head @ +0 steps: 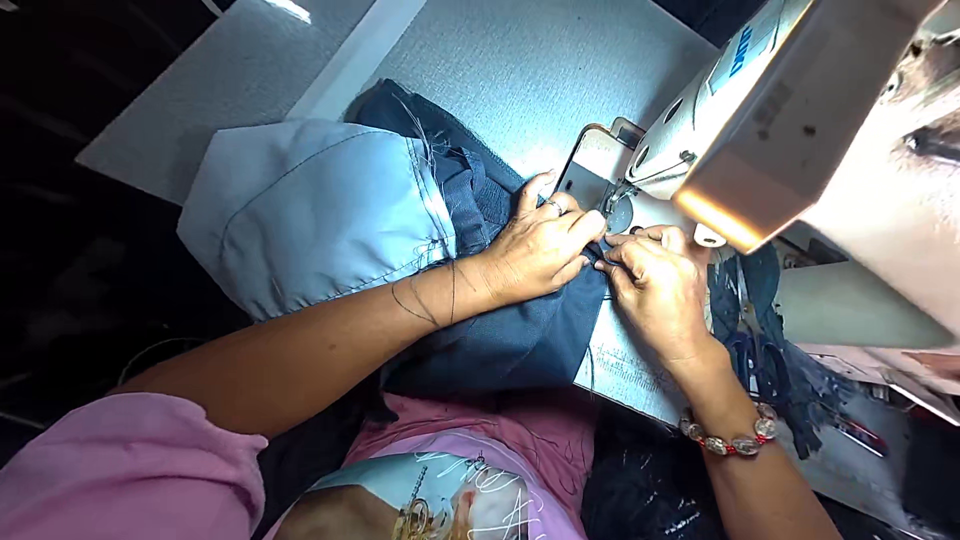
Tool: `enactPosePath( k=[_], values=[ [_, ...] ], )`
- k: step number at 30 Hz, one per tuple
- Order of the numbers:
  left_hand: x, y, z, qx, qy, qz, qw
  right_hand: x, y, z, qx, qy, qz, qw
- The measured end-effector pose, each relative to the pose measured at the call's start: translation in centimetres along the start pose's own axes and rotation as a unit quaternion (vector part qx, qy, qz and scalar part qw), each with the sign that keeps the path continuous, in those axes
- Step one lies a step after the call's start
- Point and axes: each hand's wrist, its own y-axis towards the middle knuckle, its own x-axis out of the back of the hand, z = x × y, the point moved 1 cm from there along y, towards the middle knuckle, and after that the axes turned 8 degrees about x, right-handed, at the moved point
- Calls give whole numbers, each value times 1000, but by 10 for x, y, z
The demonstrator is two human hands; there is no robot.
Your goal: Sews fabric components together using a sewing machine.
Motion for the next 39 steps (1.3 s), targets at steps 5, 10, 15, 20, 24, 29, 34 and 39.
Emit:
enactPosePath(
  k=[5,10,15,20,24,29,34,39],
  values=[
    [-7,17,18,-20,0,1,1000,-13,2,-10,-6,-17,-50,999],
    [-10,29,25,-9,-8,7,1000,-21,5,-15,-58,-25,-48,997],
    [-13,33,28,-2,-14,11,1000,-21,8,-15,-65,-27,-50,996],
    [-11,35,27,2,-2,21,1000,-19,10,-13,-61,-33,-46,997],
    [-4,34,20,18,12,41,999,-20,9,-12,-55,-45,-58,996],
    [-2,34,17,49,-13,74,996,-19,-12,-21,-18,-75,-43,996],
    [-48,37,50,-22,6,-10,1000,-18,-52,8,84,26,-20,996],
    [-28,37,31,28,13,58,998,-23,-61,49,174,21,-64,982]
  ],
)
